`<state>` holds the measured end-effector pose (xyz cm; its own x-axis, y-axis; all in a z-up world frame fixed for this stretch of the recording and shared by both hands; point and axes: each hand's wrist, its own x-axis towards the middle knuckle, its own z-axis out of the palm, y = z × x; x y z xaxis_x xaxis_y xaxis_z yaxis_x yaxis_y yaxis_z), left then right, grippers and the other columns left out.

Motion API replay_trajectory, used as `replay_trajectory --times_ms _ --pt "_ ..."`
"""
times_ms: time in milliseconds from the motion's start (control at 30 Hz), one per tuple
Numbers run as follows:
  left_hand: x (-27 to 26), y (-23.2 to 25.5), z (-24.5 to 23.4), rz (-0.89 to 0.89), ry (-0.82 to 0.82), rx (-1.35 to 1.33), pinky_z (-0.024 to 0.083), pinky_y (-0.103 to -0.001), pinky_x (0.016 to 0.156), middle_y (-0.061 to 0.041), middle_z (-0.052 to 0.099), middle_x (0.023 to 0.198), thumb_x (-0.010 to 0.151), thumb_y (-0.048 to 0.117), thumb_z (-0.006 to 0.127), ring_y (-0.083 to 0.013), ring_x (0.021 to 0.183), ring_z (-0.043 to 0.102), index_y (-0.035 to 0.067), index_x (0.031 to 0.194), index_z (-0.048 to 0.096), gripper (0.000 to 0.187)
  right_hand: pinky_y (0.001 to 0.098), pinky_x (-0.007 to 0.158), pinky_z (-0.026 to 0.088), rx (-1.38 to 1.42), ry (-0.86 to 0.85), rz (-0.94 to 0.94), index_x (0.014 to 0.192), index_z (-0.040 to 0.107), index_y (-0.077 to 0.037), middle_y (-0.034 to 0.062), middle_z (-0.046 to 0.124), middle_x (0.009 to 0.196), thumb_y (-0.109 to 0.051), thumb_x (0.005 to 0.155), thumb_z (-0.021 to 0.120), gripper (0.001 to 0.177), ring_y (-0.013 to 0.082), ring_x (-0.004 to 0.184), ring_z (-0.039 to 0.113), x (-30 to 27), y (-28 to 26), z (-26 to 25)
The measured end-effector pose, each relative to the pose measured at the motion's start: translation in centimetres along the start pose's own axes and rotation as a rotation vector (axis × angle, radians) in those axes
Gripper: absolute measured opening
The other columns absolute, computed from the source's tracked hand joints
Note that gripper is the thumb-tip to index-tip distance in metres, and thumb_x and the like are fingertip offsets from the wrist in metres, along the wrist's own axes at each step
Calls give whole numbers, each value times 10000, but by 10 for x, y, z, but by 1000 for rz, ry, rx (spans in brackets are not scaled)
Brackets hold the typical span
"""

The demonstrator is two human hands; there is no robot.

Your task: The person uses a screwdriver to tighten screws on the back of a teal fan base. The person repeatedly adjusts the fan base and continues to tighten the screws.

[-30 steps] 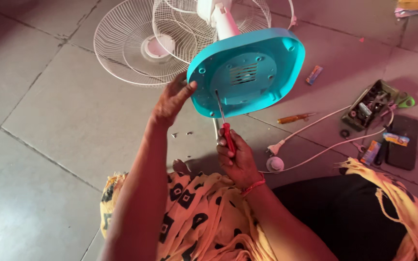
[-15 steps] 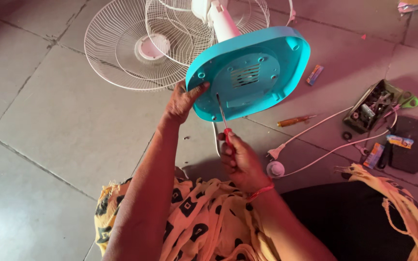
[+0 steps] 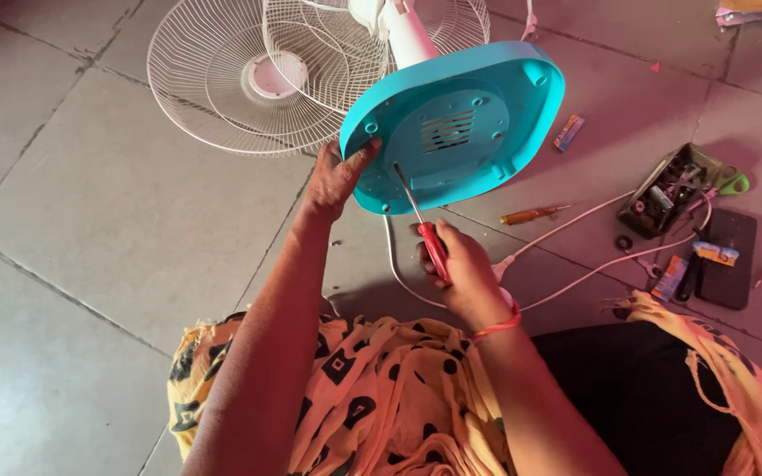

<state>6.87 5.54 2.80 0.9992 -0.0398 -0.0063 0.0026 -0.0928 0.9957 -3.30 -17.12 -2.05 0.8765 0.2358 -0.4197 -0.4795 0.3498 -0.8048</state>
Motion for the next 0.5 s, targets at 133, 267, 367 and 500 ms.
replay_trajectory --times_ms 133,267,367,500 --pt "2 -7 -2 23 -17 -59 540 -343 876 -72 741 1020 931 373 723 -150 941 657 -6 1157 709 442 222 437 333 190 -96 103 1108 690 -8 31 644 828 -243 958 679 279 80 643 543 2 -6 3" --pt "6 -12 0 20 -23 -45 552 -353 875 -65 740 1029 916 354 738 -154 949 665 2 1178 699 440 364 523 422 -491 233 -279 1047 631 -58 72 644 859 -172 940 701 171 211 678 558 -2 3 24" --pt "5 -11 2 29 -7 -49 554 -357 890 -65 742 1049 909 357 751 -156 961 668 4 1199 696 460 493 669 490 -1300 531 -783 1028 577 -93 123 656 949 -90 882 732 212 354 853 632 -8 -1 29" --pt "-3 -4 8 49 28 47 568 -355 870 -101 760 1058 886 410 765 -157 951 693 14 1187 693 503 526 738 497 -1284 538 -786 1063 593 -81 177 638 976 -33 792 771 327 411 955 619 -12 -14 24"
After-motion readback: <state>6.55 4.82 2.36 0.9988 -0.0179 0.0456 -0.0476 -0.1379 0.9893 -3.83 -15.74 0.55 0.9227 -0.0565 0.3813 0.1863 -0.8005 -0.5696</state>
